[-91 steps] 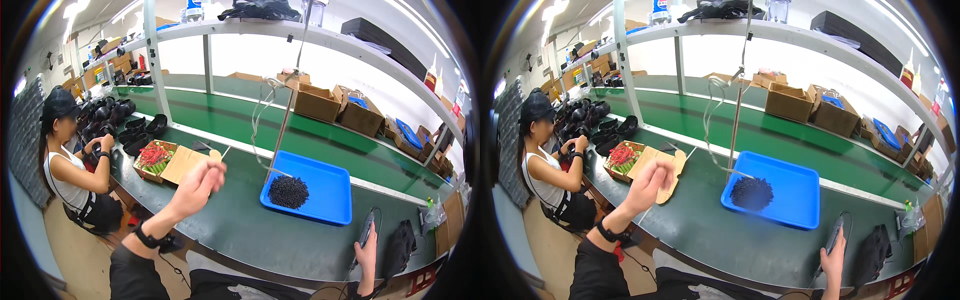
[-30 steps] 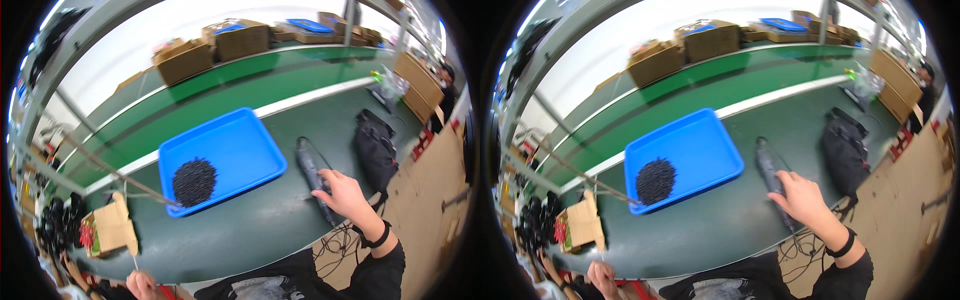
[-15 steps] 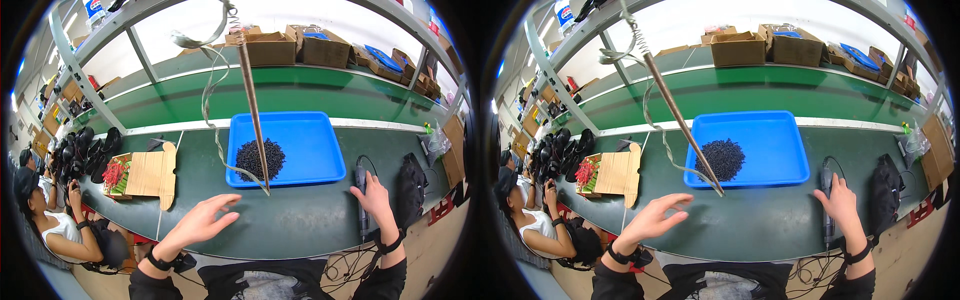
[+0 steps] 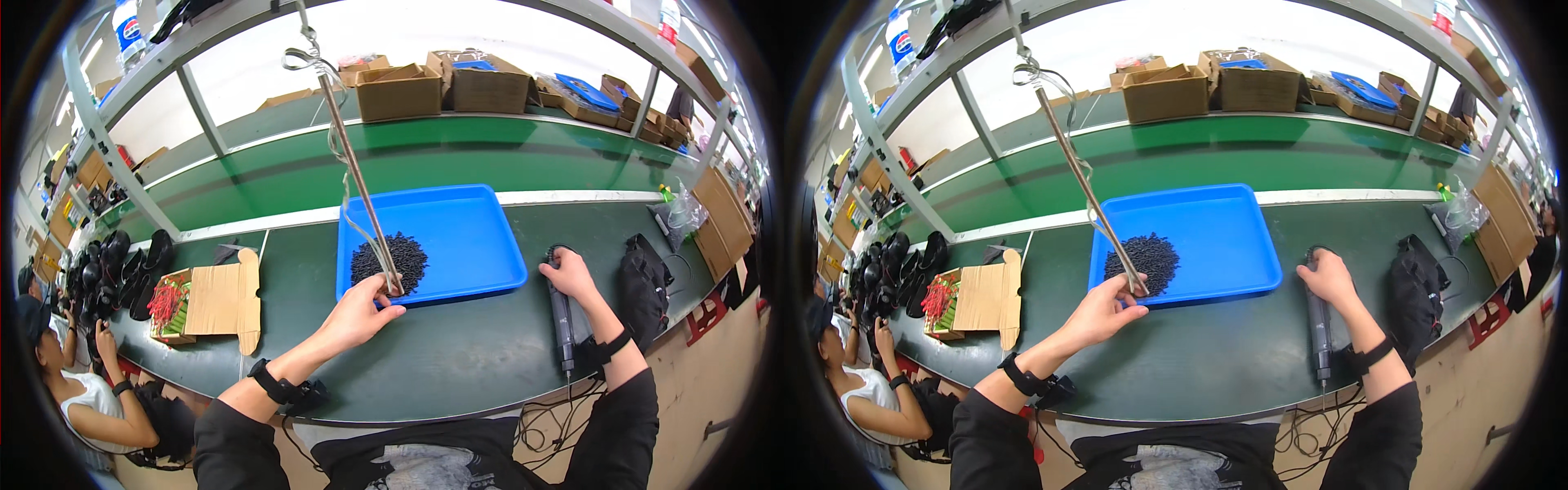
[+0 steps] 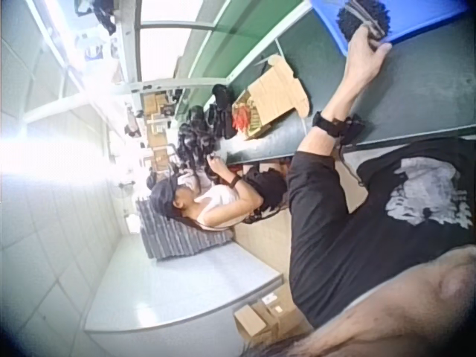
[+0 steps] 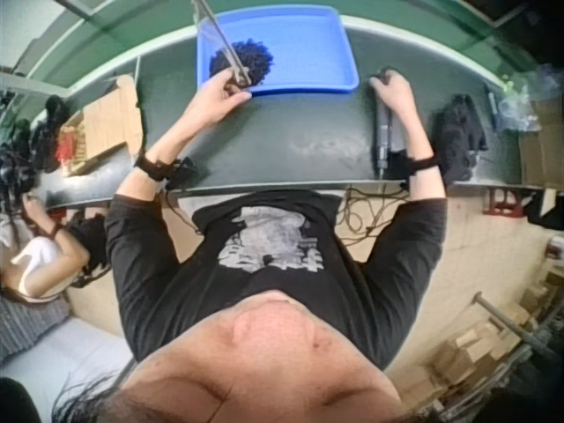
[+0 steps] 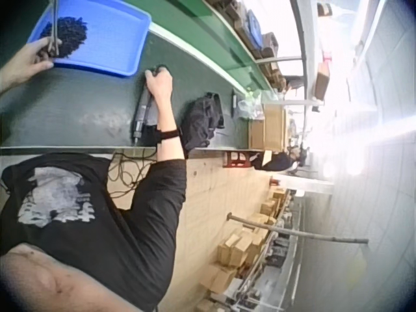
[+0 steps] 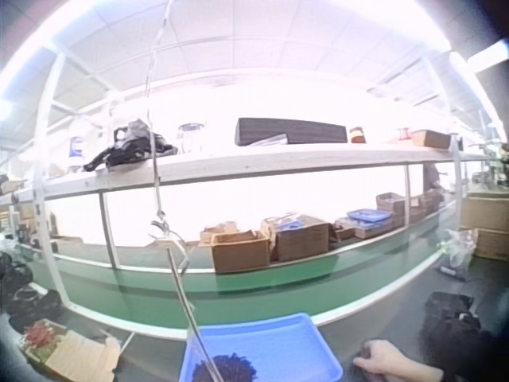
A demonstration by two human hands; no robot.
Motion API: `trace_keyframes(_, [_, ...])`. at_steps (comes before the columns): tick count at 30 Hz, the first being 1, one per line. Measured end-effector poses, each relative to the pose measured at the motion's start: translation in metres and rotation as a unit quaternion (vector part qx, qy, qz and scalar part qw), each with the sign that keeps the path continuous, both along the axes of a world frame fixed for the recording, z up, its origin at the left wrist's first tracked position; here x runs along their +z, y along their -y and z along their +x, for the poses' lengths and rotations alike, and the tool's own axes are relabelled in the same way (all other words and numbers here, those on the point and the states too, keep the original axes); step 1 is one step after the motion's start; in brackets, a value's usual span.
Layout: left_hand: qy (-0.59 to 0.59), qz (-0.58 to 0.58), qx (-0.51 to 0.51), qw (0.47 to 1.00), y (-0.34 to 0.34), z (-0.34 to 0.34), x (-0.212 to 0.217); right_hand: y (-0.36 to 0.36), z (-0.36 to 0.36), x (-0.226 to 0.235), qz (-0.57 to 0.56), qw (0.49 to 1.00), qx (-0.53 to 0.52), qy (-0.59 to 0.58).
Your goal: The recorder is seen assembling small electronic components on a workbench in a factory setting.
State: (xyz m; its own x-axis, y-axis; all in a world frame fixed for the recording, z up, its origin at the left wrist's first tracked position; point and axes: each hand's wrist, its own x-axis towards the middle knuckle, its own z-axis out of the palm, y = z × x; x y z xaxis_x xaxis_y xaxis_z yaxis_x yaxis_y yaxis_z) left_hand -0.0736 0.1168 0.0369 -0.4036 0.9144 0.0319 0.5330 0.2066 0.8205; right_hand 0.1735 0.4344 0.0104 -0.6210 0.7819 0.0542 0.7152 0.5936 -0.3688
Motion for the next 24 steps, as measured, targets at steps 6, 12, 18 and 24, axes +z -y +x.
trace_keyframes(6, [-0.01,-0.012,-0.038,0.999,-0.01,0.009,-0.006,0.004,-0.002,-0.007,-0.275,0.915,0.016,-0.294])
trace_keyframes(12, [0.105,-0.013,-0.084,0.991,-0.001,0.033,0.001,0.059,-0.004,0.033,-0.456,0.782,0.118,-0.409])
trace_keyframes(18, [0.283,0.068,-0.092,0.952,0.005,0.054,0.015,0.12,-0.009,0.062,-0.469,0.777,0.191,-0.375])
trace_keyframes(24, [0.381,0.145,-0.039,0.912,0.02,0.059,0.039,0.169,-0.008,0.081,-0.555,0.735,0.213,-0.326])
